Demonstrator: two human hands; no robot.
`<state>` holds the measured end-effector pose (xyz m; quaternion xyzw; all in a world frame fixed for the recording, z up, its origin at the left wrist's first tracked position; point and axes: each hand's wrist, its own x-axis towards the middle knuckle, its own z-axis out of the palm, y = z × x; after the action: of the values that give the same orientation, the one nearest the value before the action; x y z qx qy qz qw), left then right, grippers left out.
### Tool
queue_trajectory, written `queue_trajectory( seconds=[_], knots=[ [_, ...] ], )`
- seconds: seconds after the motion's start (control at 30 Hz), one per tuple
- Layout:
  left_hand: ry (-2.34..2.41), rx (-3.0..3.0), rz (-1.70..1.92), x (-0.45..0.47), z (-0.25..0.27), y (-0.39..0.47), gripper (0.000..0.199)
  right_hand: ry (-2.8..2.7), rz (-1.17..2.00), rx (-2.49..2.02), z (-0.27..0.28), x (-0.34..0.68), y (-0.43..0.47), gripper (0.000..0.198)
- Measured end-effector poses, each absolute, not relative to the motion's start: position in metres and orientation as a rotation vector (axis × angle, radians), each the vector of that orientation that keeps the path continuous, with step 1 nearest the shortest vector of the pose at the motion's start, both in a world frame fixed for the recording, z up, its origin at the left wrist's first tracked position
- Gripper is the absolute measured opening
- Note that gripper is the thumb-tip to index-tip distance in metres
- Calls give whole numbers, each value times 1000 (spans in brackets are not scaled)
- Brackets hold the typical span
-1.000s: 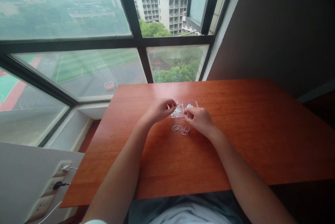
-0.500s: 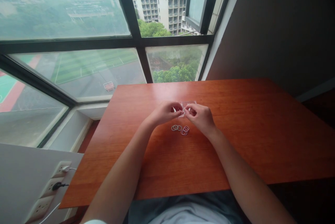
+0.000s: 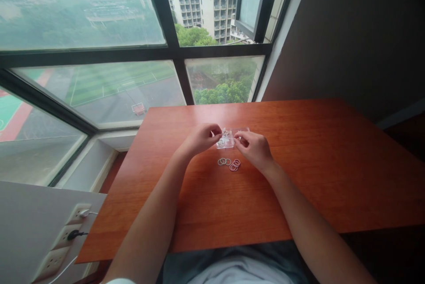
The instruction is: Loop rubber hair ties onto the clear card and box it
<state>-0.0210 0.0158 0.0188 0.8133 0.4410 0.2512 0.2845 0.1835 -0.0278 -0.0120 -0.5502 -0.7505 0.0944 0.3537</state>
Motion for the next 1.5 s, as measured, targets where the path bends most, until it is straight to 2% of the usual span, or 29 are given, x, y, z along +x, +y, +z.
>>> queue_trajectory(
  seconds=[1.07, 1.5],
  knots=[
    [1345, 2245, 596, -29, 16, 18, 16, -2046, 277, -1468, -14, 184, -27, 12],
    [1335, 2257, 609, -29, 15, 18, 18, -2325, 672, -1344, -18, 172, -39, 11]
  ],
)
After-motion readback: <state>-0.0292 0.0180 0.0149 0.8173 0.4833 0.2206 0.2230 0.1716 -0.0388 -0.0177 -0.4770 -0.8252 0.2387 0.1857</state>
